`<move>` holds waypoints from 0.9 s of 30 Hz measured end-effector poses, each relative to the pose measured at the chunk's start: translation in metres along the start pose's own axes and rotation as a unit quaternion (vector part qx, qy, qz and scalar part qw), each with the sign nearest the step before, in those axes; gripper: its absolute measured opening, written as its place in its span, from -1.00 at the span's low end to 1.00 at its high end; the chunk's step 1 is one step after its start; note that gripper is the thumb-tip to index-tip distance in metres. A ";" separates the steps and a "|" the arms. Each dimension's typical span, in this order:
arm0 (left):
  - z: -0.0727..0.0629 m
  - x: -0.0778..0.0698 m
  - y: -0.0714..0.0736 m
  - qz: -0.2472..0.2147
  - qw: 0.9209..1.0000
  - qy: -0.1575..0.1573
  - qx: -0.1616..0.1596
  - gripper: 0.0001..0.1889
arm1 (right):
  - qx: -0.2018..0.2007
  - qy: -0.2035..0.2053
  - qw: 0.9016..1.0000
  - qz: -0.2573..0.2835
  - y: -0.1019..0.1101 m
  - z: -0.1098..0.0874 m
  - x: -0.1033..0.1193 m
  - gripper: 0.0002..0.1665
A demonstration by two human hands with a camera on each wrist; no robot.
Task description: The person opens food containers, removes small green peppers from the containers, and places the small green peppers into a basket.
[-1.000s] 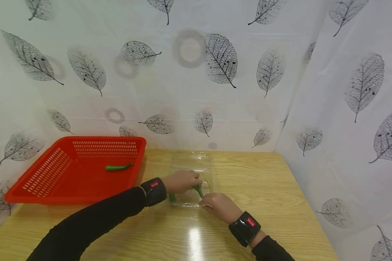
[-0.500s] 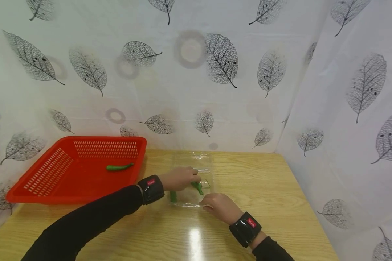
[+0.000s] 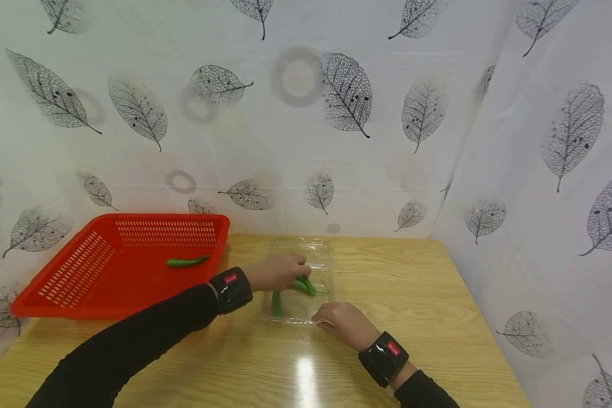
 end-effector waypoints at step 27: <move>-0.072 0.086 0.032 -0.064 0.986 0.152 -0.018 -0.78 | -0.001 -0.001 1.000 0.005 0.000 0.000 0.001 -0.84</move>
Point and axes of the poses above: each hand's wrist, its own z-axis towards the middle knuckle, its own y-axis out of the back of the hand, x = y × z, the point moved 7 cm from there along z, towards the middle knuckle, and after that the axes turned 2 degrees about -x, right-handed, at the moved point
